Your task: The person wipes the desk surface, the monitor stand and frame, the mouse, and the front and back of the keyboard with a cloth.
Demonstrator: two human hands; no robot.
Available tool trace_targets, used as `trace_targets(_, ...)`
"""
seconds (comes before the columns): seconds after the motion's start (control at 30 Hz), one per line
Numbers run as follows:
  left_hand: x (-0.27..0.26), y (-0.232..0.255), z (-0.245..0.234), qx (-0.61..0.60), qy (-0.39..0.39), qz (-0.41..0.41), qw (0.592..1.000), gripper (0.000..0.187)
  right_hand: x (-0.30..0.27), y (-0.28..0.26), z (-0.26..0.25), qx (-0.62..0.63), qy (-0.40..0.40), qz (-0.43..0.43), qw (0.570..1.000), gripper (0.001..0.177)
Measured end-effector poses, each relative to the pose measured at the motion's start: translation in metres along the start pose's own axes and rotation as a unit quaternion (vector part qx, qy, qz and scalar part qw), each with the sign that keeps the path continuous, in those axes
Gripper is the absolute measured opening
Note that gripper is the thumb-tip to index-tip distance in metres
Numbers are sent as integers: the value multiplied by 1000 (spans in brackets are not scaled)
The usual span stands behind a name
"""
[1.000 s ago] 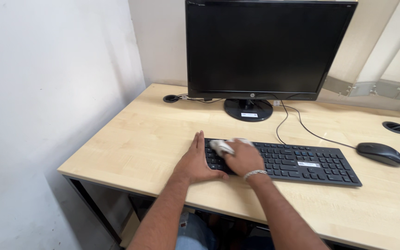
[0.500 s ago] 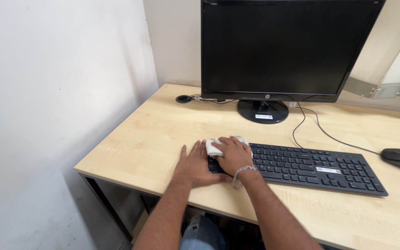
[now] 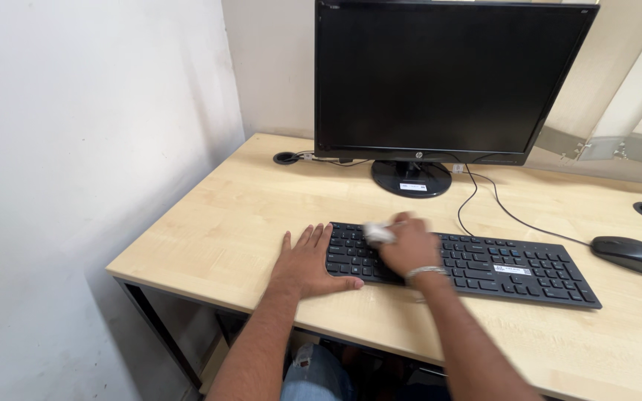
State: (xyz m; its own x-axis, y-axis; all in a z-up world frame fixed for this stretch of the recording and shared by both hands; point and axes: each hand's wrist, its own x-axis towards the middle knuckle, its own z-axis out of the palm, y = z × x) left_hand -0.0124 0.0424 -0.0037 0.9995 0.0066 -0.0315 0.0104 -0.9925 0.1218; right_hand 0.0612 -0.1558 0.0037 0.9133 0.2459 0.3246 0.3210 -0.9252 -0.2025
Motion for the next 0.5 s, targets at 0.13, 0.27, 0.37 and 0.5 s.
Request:
trace_targets(0.13, 1, 2, -1, 6, -9, -3, 1000, 147, 7, -8, 14, 26, 52, -95, 994, 37)
trace_targets(0.27, 1, 0, -2, -7, -12, -4, 1000, 145, -1, 53, -3, 49, 15, -15, 999, 28)
trace_targets(0.37, 0, 2, -3, -8, -19, -12, 1000, 143, -11, 109, -16, 32, 27, 4, 999, 28)
trace_targets(0.5, -1, 3, -5, -6, -22, -16, 1000, 143, -20, 170, -29, 56, 28, 116, 991, 28)
